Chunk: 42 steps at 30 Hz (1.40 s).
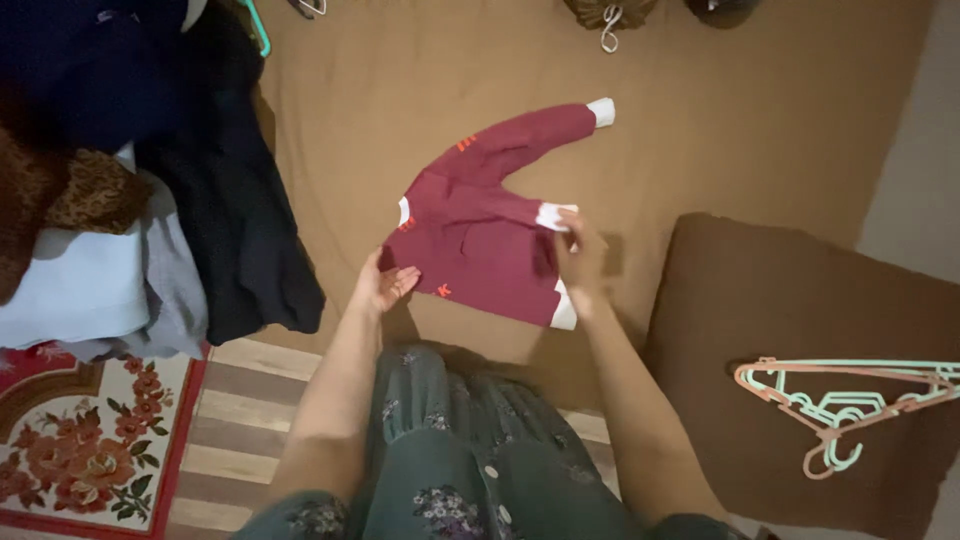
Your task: The person is folding various items of clothing, including sweatshirts and trousers, on a bed.
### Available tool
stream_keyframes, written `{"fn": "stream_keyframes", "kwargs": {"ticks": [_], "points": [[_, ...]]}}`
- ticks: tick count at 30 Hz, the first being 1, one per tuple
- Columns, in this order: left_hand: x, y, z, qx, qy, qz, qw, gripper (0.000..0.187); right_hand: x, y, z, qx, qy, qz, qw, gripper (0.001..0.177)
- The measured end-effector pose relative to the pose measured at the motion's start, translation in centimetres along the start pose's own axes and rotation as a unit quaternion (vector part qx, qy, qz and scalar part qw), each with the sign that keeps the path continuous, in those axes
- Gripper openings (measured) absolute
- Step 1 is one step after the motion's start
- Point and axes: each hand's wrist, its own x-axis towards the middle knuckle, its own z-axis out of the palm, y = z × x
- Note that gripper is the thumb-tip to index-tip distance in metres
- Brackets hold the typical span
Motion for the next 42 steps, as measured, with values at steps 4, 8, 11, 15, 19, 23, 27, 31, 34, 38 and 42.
{"fn": "stream_keyframes", "kwargs": {"ticks": [4,8,11,15,19,23,27,31,34,38,42], "points": [[0.0,-0.4,-0.3,0.006,0.012,0.006,1.0,0.097,-6.8,6.2,-1.4,-0.016,0.043,-0.073,0.996,0.026],[-0.2,-1.0,0.1,0.046,0.043,0.054,0.997,0.081,-14.8,20.3,2.0,0.11,0.067,0.148,0.981,0.024],[1.4,-1.2,-0.9,0.061,0.043,0.068,0.995,0.072,-14.4,19.5,2.5,0.128,0.098,0.356,0.92,0.024],[1.9,-1.0,-1.5,0.097,0.016,0.09,0.991,0.063,-12.7,19.4,3.6,0.24,0.112,0.487,0.832,0.036],[0.6,-1.2,-1.4,0.115,0.016,0.098,0.988,0.063,-11.5,18.8,3.5,0.18,0.068,0.426,0.884,0.043],[0.1,-1.3,-1.5,0.115,0.027,0.105,0.987,0.067,-11.6,13.5,0.3,0.255,0.102,0.398,0.875,0.033],[0.0,-1.5,-1.4,0.102,0.074,0.114,0.985,0.065,-14.4,15.6,-0.1,0.219,0.147,0.339,0.903,0.034],[2.4,-1.3,-3.4,0.103,0.115,0.119,0.981,0.05,-15.6,18.7,0.1,0.152,0.062,0.338,0.927,0.044],[2.0,-1.4,-4.4,0.113,0.126,0.129,0.977,0.036,-15.7,18.8,0.2,0.186,0.081,0.329,0.922,0.046],[0.9,-0.6,-4.4,0.127,0.123,0.156,0.972,0.028,-16.8,22.9,1.1,0.096,0.086,0.364,0.922,0.046],[-0.9,0.3,-2.1,0.26,0.252,0.306,0.881,0.026,-14.3,20.0,-0.3,0.003,0.152,0.314,0.937,0.035]]}}
